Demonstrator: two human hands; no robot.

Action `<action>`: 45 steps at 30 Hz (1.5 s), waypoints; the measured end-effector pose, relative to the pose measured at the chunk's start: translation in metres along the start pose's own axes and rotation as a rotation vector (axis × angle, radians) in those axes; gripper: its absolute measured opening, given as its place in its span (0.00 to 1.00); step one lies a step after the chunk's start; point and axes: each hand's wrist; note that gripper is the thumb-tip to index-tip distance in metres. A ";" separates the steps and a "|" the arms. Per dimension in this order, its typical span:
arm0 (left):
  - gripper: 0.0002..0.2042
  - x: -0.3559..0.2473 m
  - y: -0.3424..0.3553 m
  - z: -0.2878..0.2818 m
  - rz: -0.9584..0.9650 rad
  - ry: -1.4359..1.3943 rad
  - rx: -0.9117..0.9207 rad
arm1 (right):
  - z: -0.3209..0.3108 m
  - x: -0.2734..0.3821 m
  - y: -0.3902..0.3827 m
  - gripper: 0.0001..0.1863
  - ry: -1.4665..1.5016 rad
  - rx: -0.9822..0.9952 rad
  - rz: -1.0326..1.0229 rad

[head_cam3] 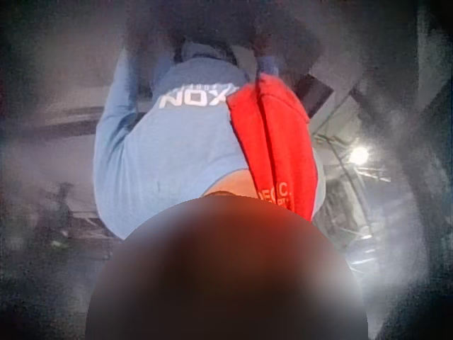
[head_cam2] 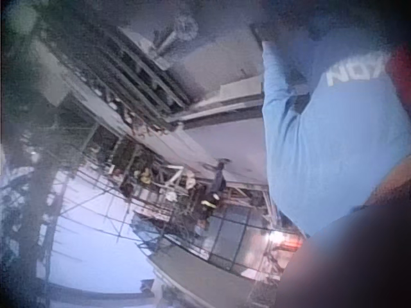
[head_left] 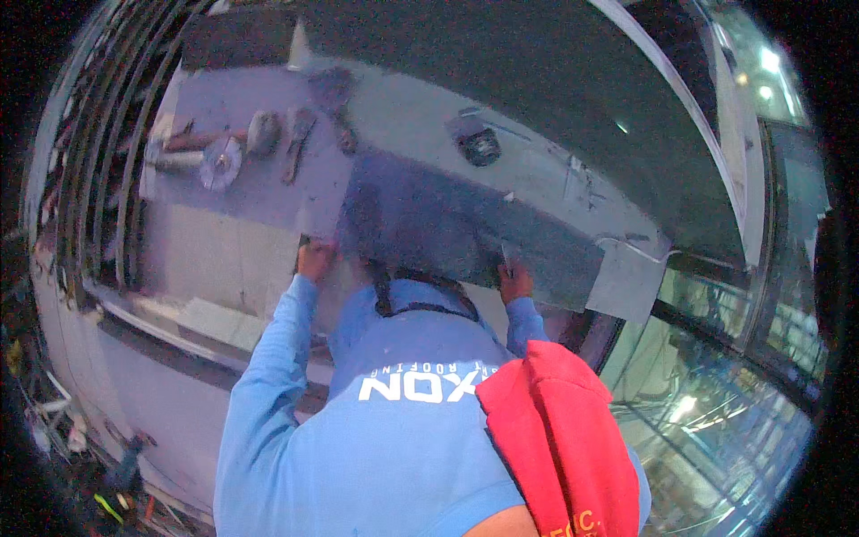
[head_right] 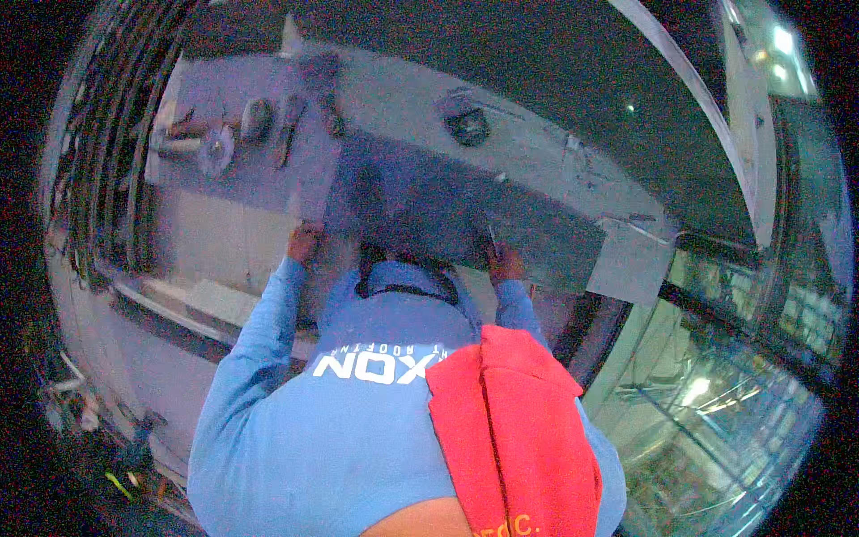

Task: The person measures a curved metal panel with a tape measure and marks it with a pencil. They then use a power grinder to cut the panel along the marked line. The person is working on a rooftop or scaffolding.

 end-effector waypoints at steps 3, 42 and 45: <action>0.21 0.017 0.012 -0.001 0.032 0.138 0.093 | 0.014 -0.027 -0.006 0.19 0.061 -0.003 0.152; 0.24 -0.116 0.005 0.016 -0.065 0.310 -0.340 | -0.025 0.046 0.054 0.32 -0.022 0.281 -0.253; 0.25 -0.127 0.006 0.008 0.050 0.310 -0.269 | -0.012 0.078 0.046 0.32 -0.081 0.335 -0.229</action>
Point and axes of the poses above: each hand's wrist, its own y-axis towards the middle knuckle, its own z-axis out of the palm, x = y × z, and after that the axes turned 5 degrees about x, right-handed
